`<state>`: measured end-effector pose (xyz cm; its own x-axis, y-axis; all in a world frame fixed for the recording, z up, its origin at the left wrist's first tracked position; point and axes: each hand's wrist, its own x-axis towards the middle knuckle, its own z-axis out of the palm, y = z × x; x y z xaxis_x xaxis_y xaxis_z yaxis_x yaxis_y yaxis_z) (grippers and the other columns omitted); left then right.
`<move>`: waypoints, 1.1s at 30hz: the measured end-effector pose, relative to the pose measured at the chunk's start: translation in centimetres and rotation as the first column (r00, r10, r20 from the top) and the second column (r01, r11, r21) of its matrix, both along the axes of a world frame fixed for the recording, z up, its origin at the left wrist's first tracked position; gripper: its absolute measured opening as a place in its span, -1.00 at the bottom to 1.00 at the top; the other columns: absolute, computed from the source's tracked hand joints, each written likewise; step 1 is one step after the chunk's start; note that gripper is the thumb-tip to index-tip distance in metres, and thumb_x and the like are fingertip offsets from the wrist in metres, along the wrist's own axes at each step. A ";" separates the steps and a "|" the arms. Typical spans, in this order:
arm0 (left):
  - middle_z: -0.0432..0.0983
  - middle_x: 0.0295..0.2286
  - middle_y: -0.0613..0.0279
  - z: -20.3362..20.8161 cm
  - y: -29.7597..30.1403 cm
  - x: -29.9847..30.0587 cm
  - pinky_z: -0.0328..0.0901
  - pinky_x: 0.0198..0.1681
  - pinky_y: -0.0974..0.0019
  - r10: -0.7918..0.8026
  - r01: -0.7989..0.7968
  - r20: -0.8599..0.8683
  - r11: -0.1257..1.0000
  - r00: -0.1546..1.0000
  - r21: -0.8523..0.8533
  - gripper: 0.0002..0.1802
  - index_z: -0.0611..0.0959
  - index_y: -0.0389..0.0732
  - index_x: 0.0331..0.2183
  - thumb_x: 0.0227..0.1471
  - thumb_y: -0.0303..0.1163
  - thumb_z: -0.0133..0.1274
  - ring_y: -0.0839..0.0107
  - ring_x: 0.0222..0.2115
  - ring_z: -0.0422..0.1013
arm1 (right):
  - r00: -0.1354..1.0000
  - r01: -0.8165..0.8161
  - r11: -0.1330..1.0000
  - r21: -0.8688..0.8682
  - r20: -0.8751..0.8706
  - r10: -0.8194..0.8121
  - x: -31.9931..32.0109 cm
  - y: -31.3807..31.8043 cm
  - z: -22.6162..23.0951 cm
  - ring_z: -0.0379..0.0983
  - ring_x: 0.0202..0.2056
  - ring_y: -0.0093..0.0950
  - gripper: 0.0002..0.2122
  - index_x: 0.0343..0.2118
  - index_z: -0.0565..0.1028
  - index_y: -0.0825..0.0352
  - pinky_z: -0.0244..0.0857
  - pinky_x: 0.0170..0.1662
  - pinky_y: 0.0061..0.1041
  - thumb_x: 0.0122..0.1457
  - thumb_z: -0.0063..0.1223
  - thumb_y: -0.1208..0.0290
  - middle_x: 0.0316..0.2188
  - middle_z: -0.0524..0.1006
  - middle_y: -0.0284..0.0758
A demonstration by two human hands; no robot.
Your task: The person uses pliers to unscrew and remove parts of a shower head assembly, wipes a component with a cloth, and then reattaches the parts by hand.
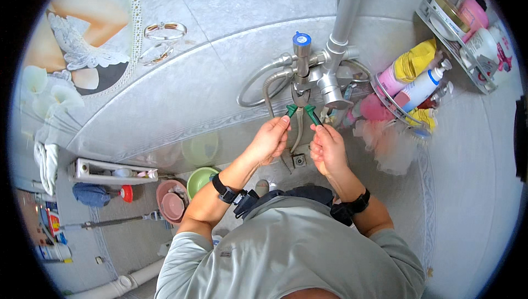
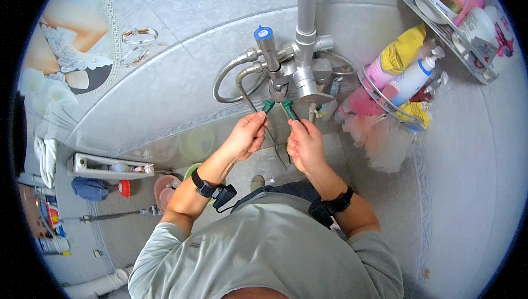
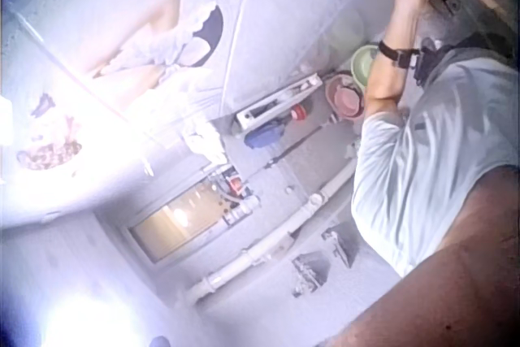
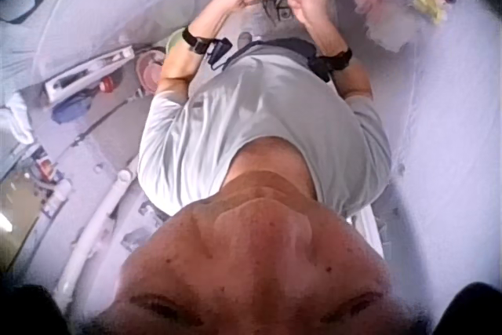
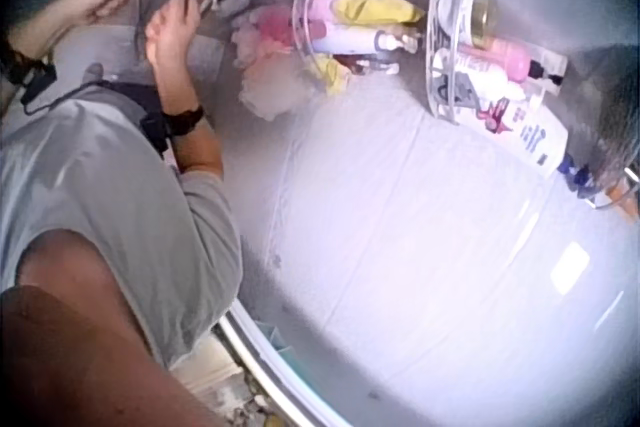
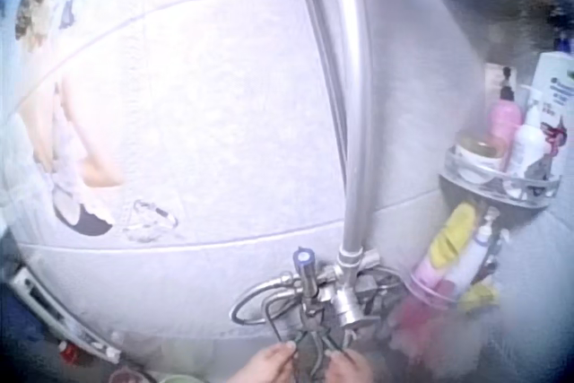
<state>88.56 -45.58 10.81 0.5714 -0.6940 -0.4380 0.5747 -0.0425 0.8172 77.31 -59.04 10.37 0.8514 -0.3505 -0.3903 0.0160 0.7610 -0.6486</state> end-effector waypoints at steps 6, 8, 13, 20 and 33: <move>0.13 -0.74 0.46 0.5 1.8 4.2 -0.18 -0.86 0.52 -0.234 0.233 0.025 0.972 0.972 0.033 -0.67 0.39 -0.18 -0.42 0.20 -0.11 -0.15 0.66 -0.85 -0.05 | 0.985 0.169 0.985 0.035 0.041 -0.170 1.1 4.3 -0.7 0.06 -0.72 -0.74 -0.86 -0.25 0.36 0.33 -0.09 -0.73 -0.72 0.23 -0.07 0.37 -0.66 0.20 -0.52; 0.13 -0.74 0.47 0.6 2.1 5.4 -0.17 -0.86 0.54 -0.278 0.276 0.036 0.960 0.960 0.056 -0.66 0.39 -0.18 -0.42 0.20 -0.10 -0.15 0.67 -0.85 -0.04 | 0.974 0.226 0.974 0.029 0.018 -0.227 1.8 5.6 -0.5 0.06 -0.72 -0.73 -0.86 -0.25 0.35 0.34 -0.09 -0.72 -0.70 0.22 -0.08 0.39 -0.67 0.19 -0.52; 0.14 -0.74 0.49 0.2 2.4 7.7 -0.16 -0.84 0.55 -0.377 0.374 0.064 0.926 0.924 0.054 -0.63 0.41 -0.20 -0.42 0.18 -0.07 -0.12 0.69 -0.83 -0.01 | 0.943 0.334 0.943 0.012 0.005 -0.334 2.9 7.5 -0.6 0.06 -0.72 -0.72 -0.86 -0.26 0.35 0.34 -0.08 -0.71 -0.69 0.22 -0.09 0.38 -0.67 0.19 -0.52; 0.15 -0.73 0.49 0.8 2.4 8.2 -0.13 -0.83 0.53 -0.417 0.407 0.149 0.909 0.897 0.093 -0.62 0.42 -0.23 -0.41 0.17 -0.08 -0.11 0.69 -0.81 0.01 | 0.936 0.353 0.935 -0.041 0.008 -0.353 3.4 8.1 -0.8 0.06 -0.72 -0.73 -0.84 -0.24 0.34 0.34 -0.09 -0.73 -0.69 0.23 -0.09 0.36 -0.67 0.18 -0.53; 0.12 -0.71 0.51 0.9 2.8 6.4 -0.14 -0.79 0.53 -0.362 0.358 0.096 0.932 0.927 0.059 -0.64 0.42 -0.20 -0.37 0.18 -0.08 -0.13 0.68 -0.77 0.00 | 0.978 0.195 0.977 -0.086 -0.064 -0.200 1.6 6.2 0.1 0.03 -0.74 -0.73 -0.83 -0.20 0.34 0.33 -0.11 -0.75 -0.69 0.22 -0.09 0.37 -0.67 0.17 -0.53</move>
<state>94.93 -42.76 11.74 0.3301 -0.8449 -0.4210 0.4271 -0.2641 0.8648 78.88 -52.84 10.44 0.7331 -0.5412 -0.4120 0.1123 0.6937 -0.7114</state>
